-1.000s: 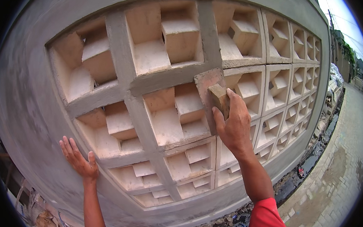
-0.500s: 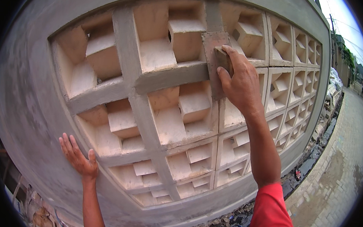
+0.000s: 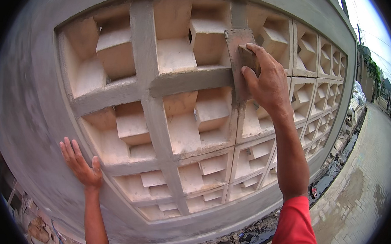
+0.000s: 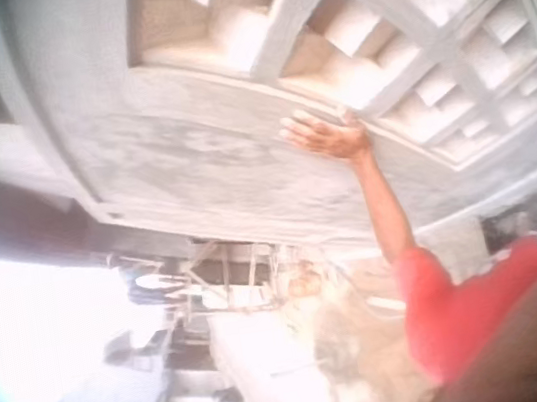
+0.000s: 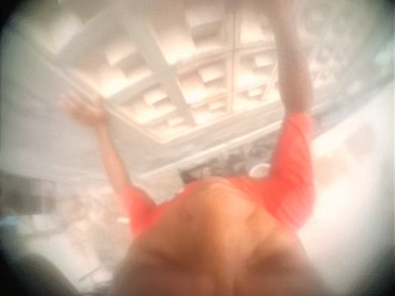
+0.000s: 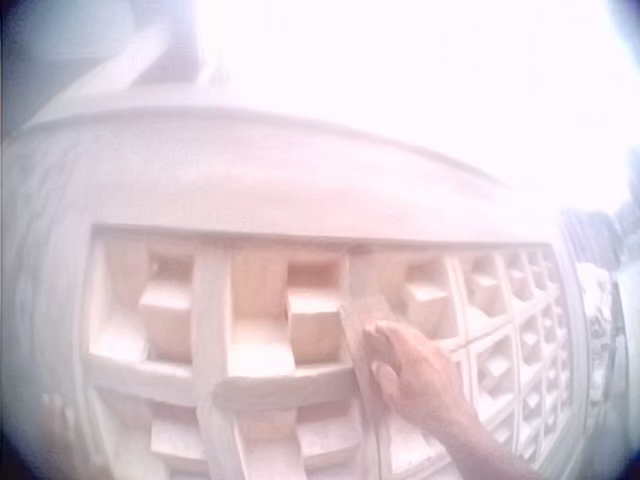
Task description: The person applies plaster to a decorative concrete wall using a trowel, smoothing the surface and filling gaps. They then use a brush to clean excess material from the wall's recessed patterns.
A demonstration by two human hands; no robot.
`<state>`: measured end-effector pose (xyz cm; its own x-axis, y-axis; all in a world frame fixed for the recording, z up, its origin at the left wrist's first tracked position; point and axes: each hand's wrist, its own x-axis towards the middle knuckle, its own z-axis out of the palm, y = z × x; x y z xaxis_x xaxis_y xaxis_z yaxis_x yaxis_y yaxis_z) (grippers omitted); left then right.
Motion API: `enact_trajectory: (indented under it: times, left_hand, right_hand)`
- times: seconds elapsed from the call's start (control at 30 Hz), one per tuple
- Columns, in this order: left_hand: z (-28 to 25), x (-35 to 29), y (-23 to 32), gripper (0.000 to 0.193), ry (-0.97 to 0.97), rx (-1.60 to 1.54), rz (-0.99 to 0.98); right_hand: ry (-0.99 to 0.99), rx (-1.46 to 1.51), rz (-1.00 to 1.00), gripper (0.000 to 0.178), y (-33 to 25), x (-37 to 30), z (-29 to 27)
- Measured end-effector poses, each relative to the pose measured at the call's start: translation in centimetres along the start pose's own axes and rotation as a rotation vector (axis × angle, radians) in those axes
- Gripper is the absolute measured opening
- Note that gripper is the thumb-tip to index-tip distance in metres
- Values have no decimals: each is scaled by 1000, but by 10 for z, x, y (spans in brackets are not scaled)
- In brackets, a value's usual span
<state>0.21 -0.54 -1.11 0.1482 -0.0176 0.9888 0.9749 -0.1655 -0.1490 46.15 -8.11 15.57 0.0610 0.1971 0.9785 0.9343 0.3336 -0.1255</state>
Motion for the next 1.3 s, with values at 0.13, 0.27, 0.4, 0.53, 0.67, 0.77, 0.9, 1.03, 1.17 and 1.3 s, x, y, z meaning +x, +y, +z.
enact_trajectory:
  times: [0.13, 0.27, 0.4, 0.53, 0.67, 0.77, 0.9, 1.03, 1.17, 1.3]
  left_hand:
    - [-2, -3, -5, 65, -8, 17, 2]
    - [-1, 0, -3, 64, 19, -14, 10]
    - [-3, -2, -9, 65, 19, -11, 13]
    - [2, 0, -4, 65, 29, -45, 4]
    - [-4, 2, -6, 64, 25, -24, 5]
    - [2, -4, -5, 63, 10, -27, -9]
    - [-2, -2, -7, 63, 30, -25, -3]
    - [0, -1, -8, 63, 54, -46, 5]
    - [4, 0, -5, 63, 59, -73, 7]
    - [0, -4, -11, 63, 40, -24, -2]
  right_hand:
    - [-111, -33, -3, 50, 8, -73, 16]
    - [-220, -35, 71, 50, 8, -111, -10]
    - [-60, -80, 97, 46, -7, -48, -14]
    - [-48, -294, -3, 53, -9, 23, -10]
    - [-128, -303, 48, 60, 0, 11, 10]
    - [-292, -329, 134, 61, -6, -43, 4]
    - [-344, -260, 109, 60, 7, -61, -8]
    - [-135, -206, 30, 58, -12, 2, -13]
    - [-169, -290, 21, 58, -18, 24, -8]
    - [-302, -263, 39, 59, -6, -44, 7]
